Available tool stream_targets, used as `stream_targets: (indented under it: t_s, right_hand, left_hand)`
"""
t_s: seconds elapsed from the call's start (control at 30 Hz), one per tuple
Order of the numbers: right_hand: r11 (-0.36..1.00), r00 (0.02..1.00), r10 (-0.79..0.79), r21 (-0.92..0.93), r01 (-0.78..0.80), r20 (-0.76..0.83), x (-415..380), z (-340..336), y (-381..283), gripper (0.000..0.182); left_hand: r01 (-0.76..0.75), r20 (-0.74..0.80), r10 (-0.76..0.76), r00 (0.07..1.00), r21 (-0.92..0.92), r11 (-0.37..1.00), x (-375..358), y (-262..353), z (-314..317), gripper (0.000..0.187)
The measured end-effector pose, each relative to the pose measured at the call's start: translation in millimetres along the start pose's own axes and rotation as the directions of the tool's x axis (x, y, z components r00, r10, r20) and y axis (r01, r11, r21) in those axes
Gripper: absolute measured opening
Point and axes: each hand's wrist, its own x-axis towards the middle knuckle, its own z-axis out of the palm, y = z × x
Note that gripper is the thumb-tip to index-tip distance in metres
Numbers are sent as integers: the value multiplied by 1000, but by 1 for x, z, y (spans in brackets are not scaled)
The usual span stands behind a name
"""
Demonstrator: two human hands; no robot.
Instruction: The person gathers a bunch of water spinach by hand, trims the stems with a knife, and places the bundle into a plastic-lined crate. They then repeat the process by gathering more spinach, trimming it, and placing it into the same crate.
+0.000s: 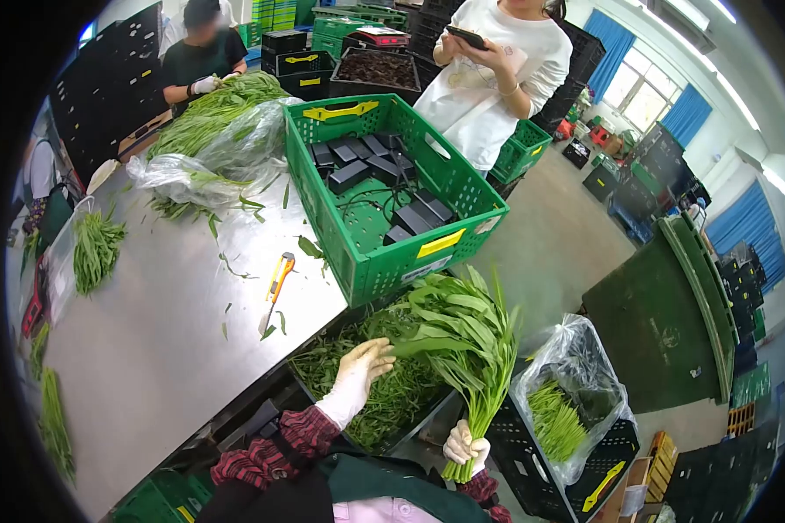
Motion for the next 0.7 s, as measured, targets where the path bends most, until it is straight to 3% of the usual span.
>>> stream_targets:
  t_s: [0.07, 0.1, 0.13, 0.2, 0.27, 0.33, 0.4, 0.6, 0.7]
  right_hand:
    - [1000, 1000, 10, 4, -10, 1, 0, 4, -1, 15]
    - [998, 1000, 11, -54, -11, -14, -3, 4, -1, 15]
    - [994, 1000, 13, -112, -16, -27, -4, 7, -1, 15]
    - [933, 988, 56, -346, -104, -146, -11, 19, -6, 20]
    - [757, 932, 144, -569, -321, -333, -21, 10, -23, 27]
    - [627, 849, 122, -623, -468, -514, -28, 17, -37, 43]
    - [475, 826, 133, -696, -539, -548, -26, 26, -44, 51]
    - [428, 854, 127, -749, -506, -504, -24, 20, -52, 62]
    - [493, 859, 127, -720, -488, -496, -27, 11, -57, 72]
  left_hand:
    - [154, 28, -152, 988, -113, 982, 2, -11, -8, 43]
    - [255, 74, -246, 967, -161, 953, 6, -17, -12, 53]
    - [245, 70, -237, 969, -167, 955, 4, -13, -8, 53]
    - [453, 145, -432, 890, -373, 810, -1, -7, 2, 64]
    - [445, 317, -327, 890, -453, 773, 5, -12, -6, 67]
    - [377, 411, -219, 885, -358, 854, 8, -17, -28, 66]
    - [296, 464, -143, 874, -274, 915, 6, -24, -49, 66]
    - [100, 518, -1, 855, -163, 982, 0, -37, -84, 65]
    - [55, 527, 41, 849, -165, 985, -3, -31, -86, 64]
